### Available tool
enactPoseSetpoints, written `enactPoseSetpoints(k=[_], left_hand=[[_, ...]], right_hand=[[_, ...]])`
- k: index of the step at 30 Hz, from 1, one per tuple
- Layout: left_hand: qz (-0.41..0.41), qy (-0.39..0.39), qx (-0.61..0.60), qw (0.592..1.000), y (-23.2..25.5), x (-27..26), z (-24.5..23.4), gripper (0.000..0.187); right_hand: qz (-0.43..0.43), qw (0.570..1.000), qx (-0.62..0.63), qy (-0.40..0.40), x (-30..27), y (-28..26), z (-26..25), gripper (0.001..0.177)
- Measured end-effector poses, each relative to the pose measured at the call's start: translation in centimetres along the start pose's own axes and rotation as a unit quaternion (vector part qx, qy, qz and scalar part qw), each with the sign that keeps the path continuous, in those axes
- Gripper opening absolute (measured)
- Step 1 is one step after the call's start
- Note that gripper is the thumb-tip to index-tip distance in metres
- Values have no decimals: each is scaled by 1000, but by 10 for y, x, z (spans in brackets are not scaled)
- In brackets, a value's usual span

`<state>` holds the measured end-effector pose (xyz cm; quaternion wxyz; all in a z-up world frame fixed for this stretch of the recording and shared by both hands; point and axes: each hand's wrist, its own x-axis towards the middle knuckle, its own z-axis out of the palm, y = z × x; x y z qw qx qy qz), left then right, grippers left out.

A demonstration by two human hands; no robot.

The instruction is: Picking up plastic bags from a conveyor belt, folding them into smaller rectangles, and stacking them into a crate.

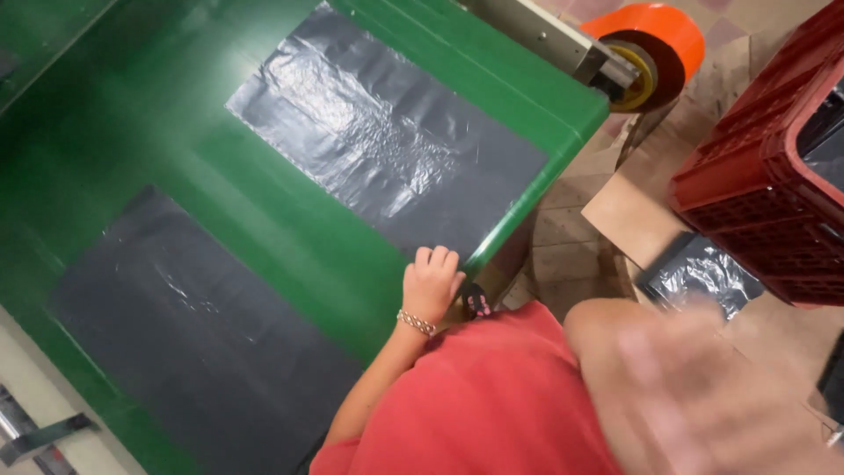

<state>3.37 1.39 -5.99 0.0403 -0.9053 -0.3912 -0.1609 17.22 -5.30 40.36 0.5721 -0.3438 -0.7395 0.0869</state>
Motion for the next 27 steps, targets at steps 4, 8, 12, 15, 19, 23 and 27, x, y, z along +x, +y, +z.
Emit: enactPoseSetpoints(k=[4, 8, 12, 15, 19, 23, 27], left_hand=[[-9, -25, -18, 999, 1, 9, -20, 28], [8, -25, 11, 1000, 3, -5, -11, 50], [-7, -39, -2, 999, 6, -6, -17, 53], [-16, -43, -1, 999, 5, -6, -10, 56], [-26, -21, 8, 999, 6, -4, -16, 57], [-38, -1, -1, 999, 8, -2, -15, 64], [-91, 14, 32, 995, 8, 1, -2, 70]], right_hand=[[-7, 1000, -24, 11, -102, 191, 22, 9], [291, 916, -264, -84, -181, 358, 39, 48], [520, 739, -374, -209, -208, 414, 42, 83], [574, 692, -373, -229, -224, 450, 48, 84], [599, 675, -330, -276, -233, 483, 50, 75], [553, 696, -334, -314, -235, 509, 49, 64], [521, 819, -167, -174, -188, 445, 49, 59]])
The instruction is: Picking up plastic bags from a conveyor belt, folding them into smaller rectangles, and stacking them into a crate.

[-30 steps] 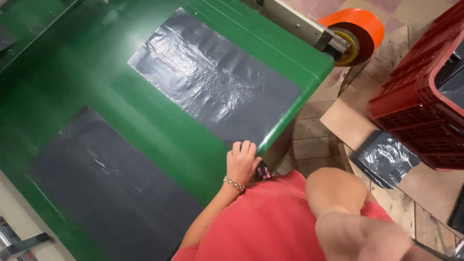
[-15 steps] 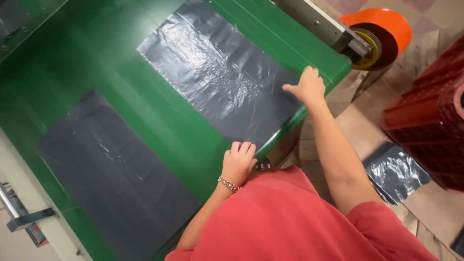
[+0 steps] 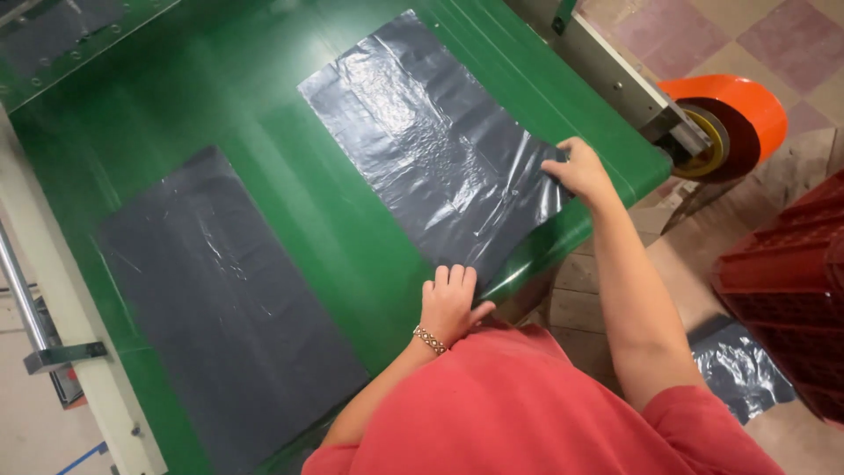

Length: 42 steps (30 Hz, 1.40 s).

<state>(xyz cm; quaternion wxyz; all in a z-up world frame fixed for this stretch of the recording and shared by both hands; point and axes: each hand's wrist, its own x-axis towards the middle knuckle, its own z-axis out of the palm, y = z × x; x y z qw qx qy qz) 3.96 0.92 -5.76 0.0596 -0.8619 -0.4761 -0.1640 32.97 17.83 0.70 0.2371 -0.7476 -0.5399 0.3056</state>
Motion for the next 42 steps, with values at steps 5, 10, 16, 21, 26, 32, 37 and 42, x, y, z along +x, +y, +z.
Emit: enactPoseSetpoints(k=[5, 10, 16, 21, 26, 32, 37, 42], left_hand=[[-7, 66, -4, 998, -25, 15, -20, 19], [-17, -7, -218, 976, -70, 7, -91, 16], [-147, -74, -434, 886, -131, 15, -144, 16], [-309, 16, -442, 842, -213, 77, -86, 41], [-394, 3, -390, 833, -280, 113, 29, 34], [-428, -73, -241, 868, -293, 125, 53, 35], [-441, -35, -239, 865, -293, 122, 62, 43], [-467, -19, -222, 856, -284, 123, 58, 44]], right_hand=[[-113, 977, 181, 17, -8, -17, -14, 44], [-44, 916, 374, -140, -42, 8, -32, 34], [-107, 913, 316, -235, -50, -11, -26, 39], [-271, 961, 59, -10, 54, -10, 40, 24], [-198, 980, -13, -17, 151, -22, 114, 33], [-122, 983, -132, -29, 180, -34, 128, 38], [-141, 976, -161, -46, 190, -71, 124, 40], [-248, 943, -205, -88, 203, -117, 129, 70]])
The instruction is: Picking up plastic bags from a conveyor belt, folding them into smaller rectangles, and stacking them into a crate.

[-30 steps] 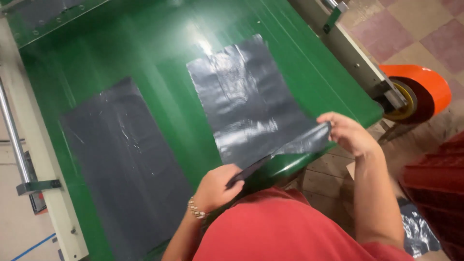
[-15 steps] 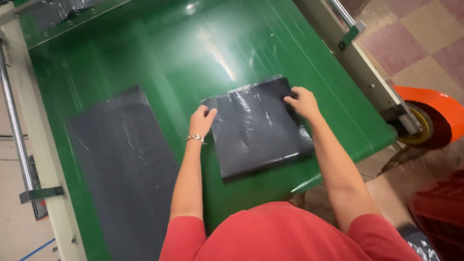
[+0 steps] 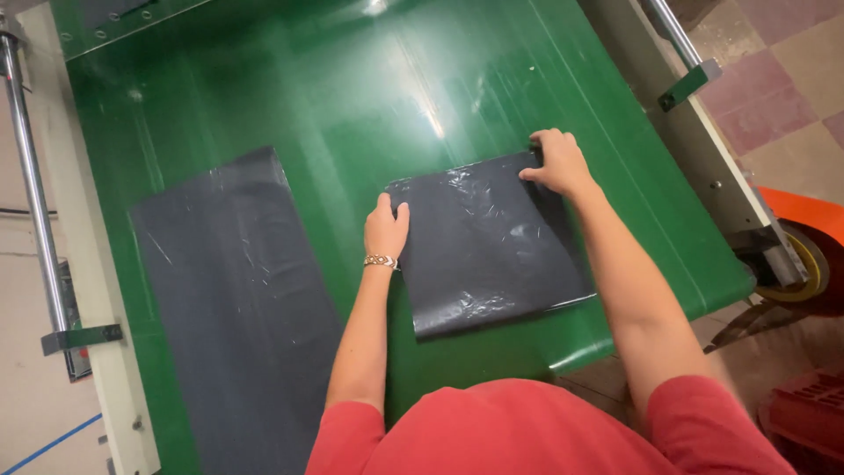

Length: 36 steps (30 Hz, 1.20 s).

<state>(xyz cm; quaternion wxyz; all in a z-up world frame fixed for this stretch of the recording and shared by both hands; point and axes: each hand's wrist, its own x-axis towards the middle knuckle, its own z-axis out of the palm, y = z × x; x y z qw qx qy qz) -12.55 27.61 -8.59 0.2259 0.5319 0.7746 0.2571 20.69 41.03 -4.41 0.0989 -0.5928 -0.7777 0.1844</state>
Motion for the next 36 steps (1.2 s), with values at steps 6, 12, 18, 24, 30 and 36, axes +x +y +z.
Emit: enactPoseSetpoints(k=[6, 12, 18, 24, 30, 36], left_hand=[[224, 229, 141, 937, 35, -48, -6, 42], [-30, -282, -457, 843, 57, -90, 23, 48], [-199, -337, -715, 579, 17, -93, -2, 102], [-226, -218, -724, 614, 2, -129, -20, 88], [-196, -171, -643, 720, -52, -122, 16, 29], [-95, -106, -249, 958, -41, -120, 5, 56]], right_hand=[[57, 980, -118, -150, 51, 29, 44, 56], [-21, 989, -143, -36, 15, 8, 33, 39], [-176, 953, 46, 241, -162, -40, -37, 26], [-124, 958, 60, 253, -263, -3, 10, 35], [-149, 955, 17, 255, -301, -7, 33, 34], [-166, 947, -25, 273, -322, -13, 48, 32]])
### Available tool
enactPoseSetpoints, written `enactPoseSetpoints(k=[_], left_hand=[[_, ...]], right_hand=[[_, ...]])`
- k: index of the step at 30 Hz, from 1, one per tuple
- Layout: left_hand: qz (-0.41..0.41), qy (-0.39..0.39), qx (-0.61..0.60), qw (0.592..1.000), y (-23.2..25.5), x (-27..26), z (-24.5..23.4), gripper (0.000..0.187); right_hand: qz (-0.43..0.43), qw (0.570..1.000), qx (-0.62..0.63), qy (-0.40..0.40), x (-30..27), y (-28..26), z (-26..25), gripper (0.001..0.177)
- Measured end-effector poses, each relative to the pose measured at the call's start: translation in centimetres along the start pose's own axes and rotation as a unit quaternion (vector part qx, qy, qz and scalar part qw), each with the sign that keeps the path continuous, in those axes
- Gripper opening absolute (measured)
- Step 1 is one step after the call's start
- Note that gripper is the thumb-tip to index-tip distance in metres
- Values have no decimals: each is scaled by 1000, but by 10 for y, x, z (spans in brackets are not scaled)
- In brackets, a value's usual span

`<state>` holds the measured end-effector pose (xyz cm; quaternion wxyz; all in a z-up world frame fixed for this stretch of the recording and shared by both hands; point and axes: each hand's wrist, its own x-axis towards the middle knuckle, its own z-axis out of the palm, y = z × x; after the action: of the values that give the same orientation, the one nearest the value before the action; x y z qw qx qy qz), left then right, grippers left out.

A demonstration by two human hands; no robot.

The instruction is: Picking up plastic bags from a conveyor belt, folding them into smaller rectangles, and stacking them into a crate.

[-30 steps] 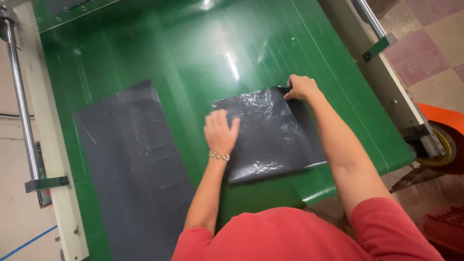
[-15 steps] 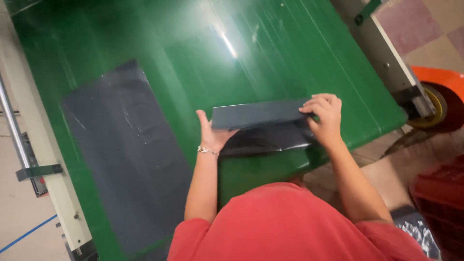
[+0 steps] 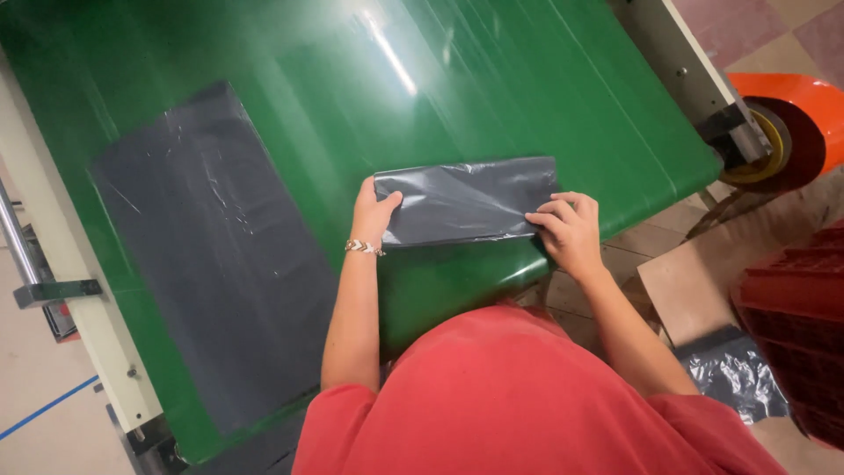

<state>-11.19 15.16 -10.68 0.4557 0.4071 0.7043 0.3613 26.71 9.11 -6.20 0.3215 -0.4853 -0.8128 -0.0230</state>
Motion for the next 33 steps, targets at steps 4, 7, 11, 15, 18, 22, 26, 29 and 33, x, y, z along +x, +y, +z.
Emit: enactPoseSetpoints(k=[4, 7, 11, 15, 18, 22, 26, 29, 33], left_hand=[[27, 20, 91, 995, 23, -21, 5, 61], [116, 137, 311, 933, 43, -40, 22, 66], [402, 193, 424, 788, 59, -62, 78, 62], [359, -25, 505, 784, 61, -87, 107, 71], [380, 18, 514, 769, 56, -78, 82, 83], [306, -53, 515, 799, 54, -84, 9, 95], [397, -56, 532, 746, 13, -77, -32, 89], [592, 46, 505, 626, -28, -57, -25, 43], [679, 10, 497, 540, -5, -60, -16, 14]], right_hand=[[-8, 1000, -8, -7, -4, -2, -3, 29], [2, 1000, -9, -21, 10, -6, -4, 18], [-31, 994, 105, 0, 62, -52, 26, 41], [-24, 990, 132, -47, 75, -89, 85, 72], [-12, 994, 14, -108, 57, -64, 96, 89], [20, 991, -39, -126, 49, -36, 57, 89], [84, 979, -121, -138, 45, -20, 29, 79], [20, 985, -86, -148, 49, -43, 40, 71], [-103, 964, 73, -234, 40, -105, 62, 80]])
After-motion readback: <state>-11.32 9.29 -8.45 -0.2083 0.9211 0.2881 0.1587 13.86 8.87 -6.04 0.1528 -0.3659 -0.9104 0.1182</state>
